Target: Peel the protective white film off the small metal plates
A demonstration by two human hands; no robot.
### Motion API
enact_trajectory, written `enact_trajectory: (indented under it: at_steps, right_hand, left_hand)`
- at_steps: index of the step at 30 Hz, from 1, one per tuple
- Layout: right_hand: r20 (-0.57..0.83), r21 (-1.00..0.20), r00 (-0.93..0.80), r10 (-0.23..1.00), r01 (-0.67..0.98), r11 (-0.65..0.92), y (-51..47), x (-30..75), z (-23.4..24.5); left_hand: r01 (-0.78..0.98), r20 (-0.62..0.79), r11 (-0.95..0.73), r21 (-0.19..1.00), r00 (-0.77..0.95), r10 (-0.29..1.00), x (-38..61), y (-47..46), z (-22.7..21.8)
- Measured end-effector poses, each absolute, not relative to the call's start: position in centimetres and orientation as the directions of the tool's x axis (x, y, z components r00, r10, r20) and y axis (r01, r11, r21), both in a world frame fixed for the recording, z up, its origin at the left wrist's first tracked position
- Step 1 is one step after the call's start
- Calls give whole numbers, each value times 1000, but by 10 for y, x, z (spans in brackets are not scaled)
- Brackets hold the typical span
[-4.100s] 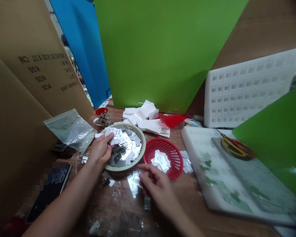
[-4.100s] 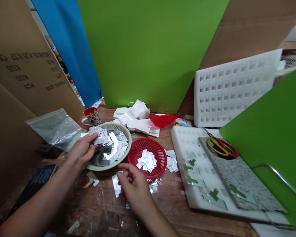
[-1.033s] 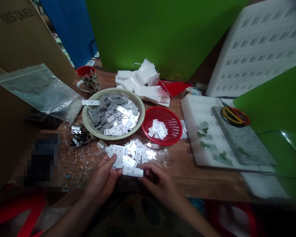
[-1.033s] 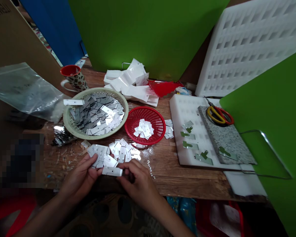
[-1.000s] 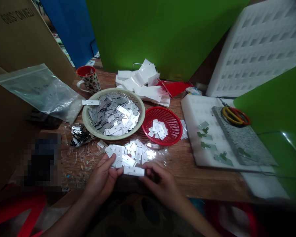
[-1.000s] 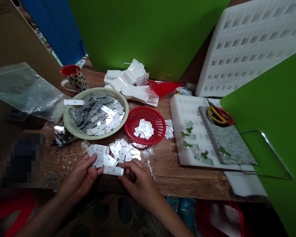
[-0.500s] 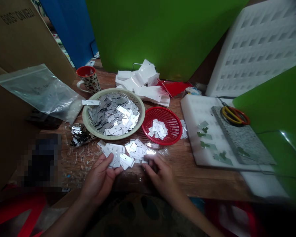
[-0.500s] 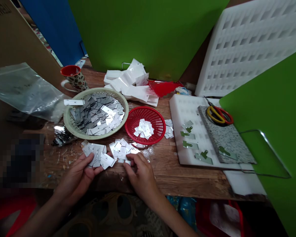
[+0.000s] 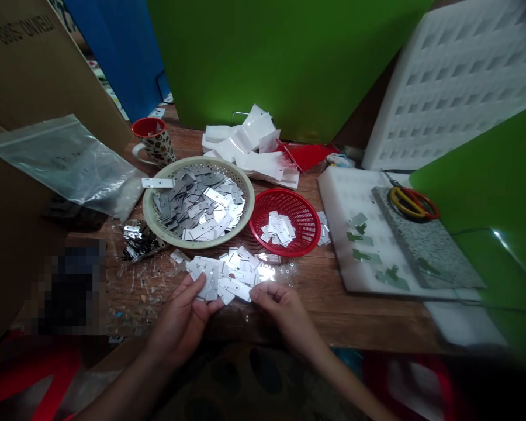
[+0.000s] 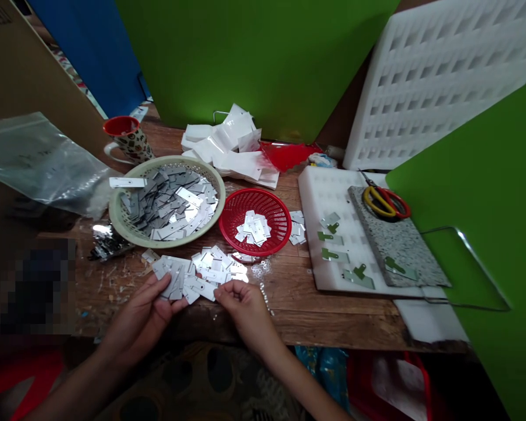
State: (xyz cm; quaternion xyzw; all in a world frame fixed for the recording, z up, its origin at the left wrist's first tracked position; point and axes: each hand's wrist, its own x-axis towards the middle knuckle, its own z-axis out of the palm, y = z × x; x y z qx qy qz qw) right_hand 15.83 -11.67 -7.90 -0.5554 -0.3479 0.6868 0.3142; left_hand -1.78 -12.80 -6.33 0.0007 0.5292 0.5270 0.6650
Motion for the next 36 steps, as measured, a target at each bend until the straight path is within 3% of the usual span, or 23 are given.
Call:
enact_trajectory:
  at_steps: [10,15,21,30,36]
  right_hand:
    - [-472,-881,-107,875,15,-473,-113,162,-91]
    - [-473,-880,-115,874,116,-461,-110,167,-96]
    - [-322,-900,-101,941,342,-271,-111,178,-87]
    - [-371,-922,-188,909,192,-337,-115,157,-88]
    - [-421,-903,-261,869,213,-374,-126,151,-86]
  left_hand:
    - [-682,-627,404,610,-102,773,-30,-127,-70]
    - [-649,-665,480,591,-55,745,-28,-130,-71]
    - [-634,-702,536,557,-15,712,-23,-132,-70]
    - [-625,-701,582,521,76,709,-23,-140,-67]
    - [-573,-729,692,440,222,647,-25,-152,-67]
